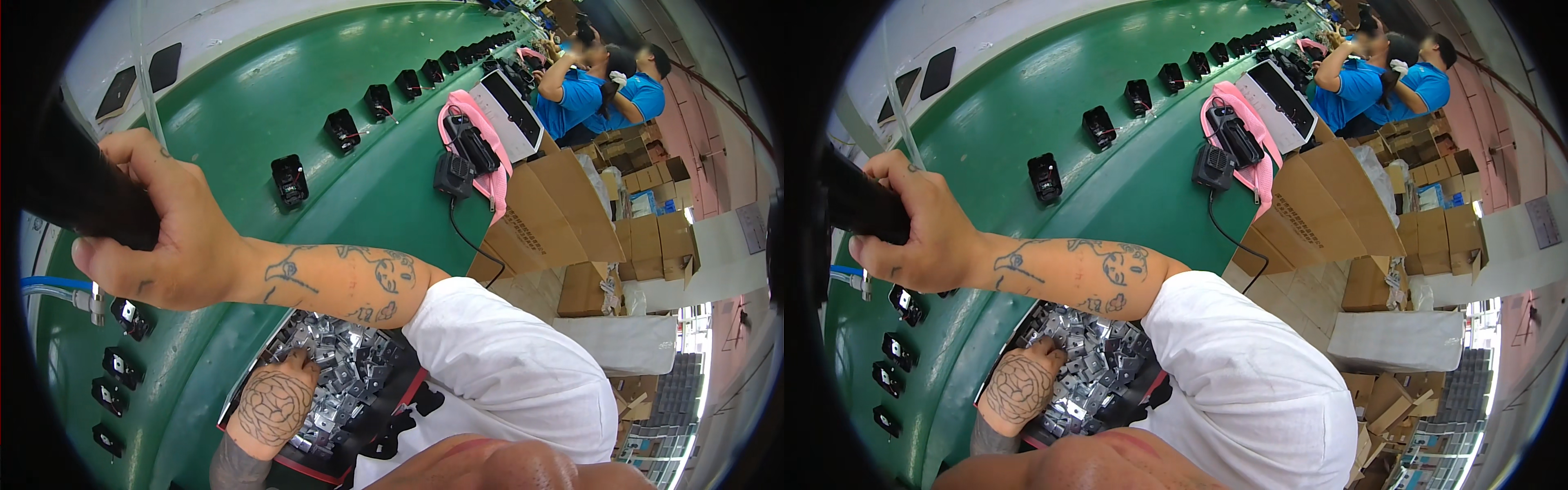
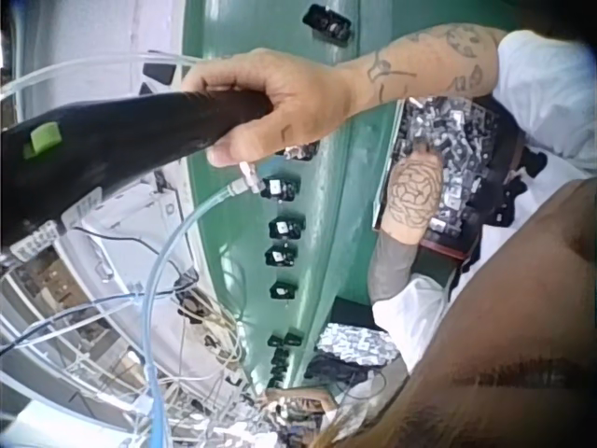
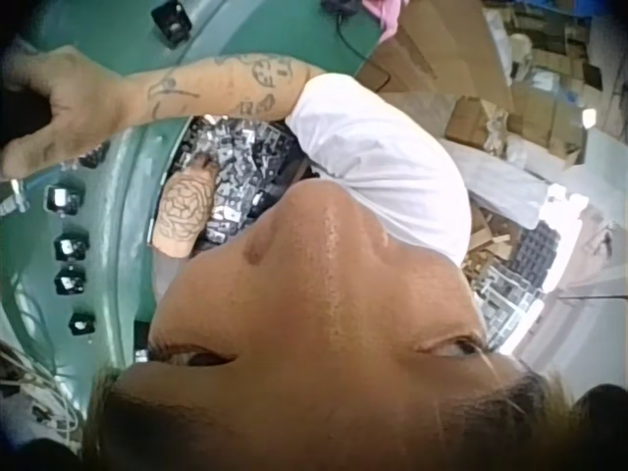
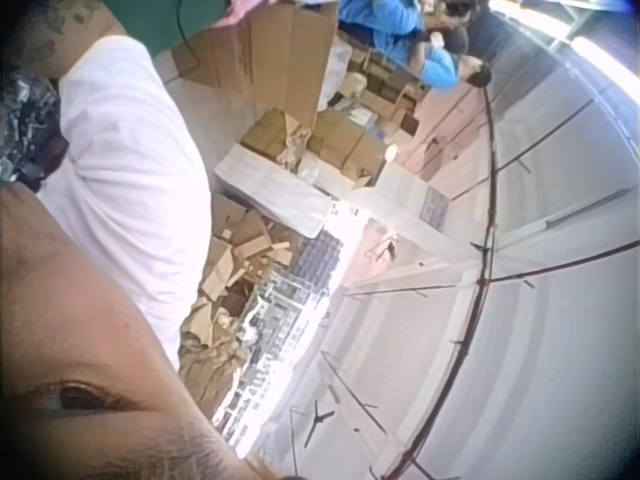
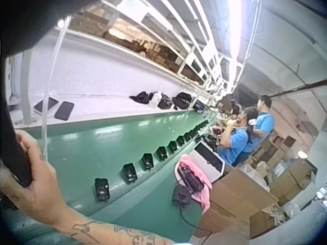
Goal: Assembling electronic components into housings at a production line using an electric screwdriver.
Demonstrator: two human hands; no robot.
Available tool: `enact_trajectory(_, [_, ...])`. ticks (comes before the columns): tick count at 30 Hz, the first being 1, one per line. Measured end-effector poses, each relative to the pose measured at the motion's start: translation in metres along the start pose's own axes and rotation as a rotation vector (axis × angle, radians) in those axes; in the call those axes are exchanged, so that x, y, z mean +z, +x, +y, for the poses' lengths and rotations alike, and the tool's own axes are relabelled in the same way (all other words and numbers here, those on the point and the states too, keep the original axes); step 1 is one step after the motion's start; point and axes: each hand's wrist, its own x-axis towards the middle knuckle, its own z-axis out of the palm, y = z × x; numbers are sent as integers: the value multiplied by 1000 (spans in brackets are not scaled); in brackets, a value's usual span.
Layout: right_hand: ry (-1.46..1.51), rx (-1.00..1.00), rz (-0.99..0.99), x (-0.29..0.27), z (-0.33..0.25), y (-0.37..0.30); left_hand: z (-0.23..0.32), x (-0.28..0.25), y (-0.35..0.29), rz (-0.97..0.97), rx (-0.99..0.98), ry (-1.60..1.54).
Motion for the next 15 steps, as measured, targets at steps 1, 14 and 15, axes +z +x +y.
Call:
enact_trajectory(1, [0, -1, 4, 0, 1, 0, -1, 2, -1, 13, 18, 0])
enact_trajectory(14, [5, 23, 17, 2, 0, -2, -8, 20, -11, -30, 15, -62])
enact_trajectory(15, [41, 41, 40, 7, 3, -4, -8, 27, -15, -68, 3, 4])
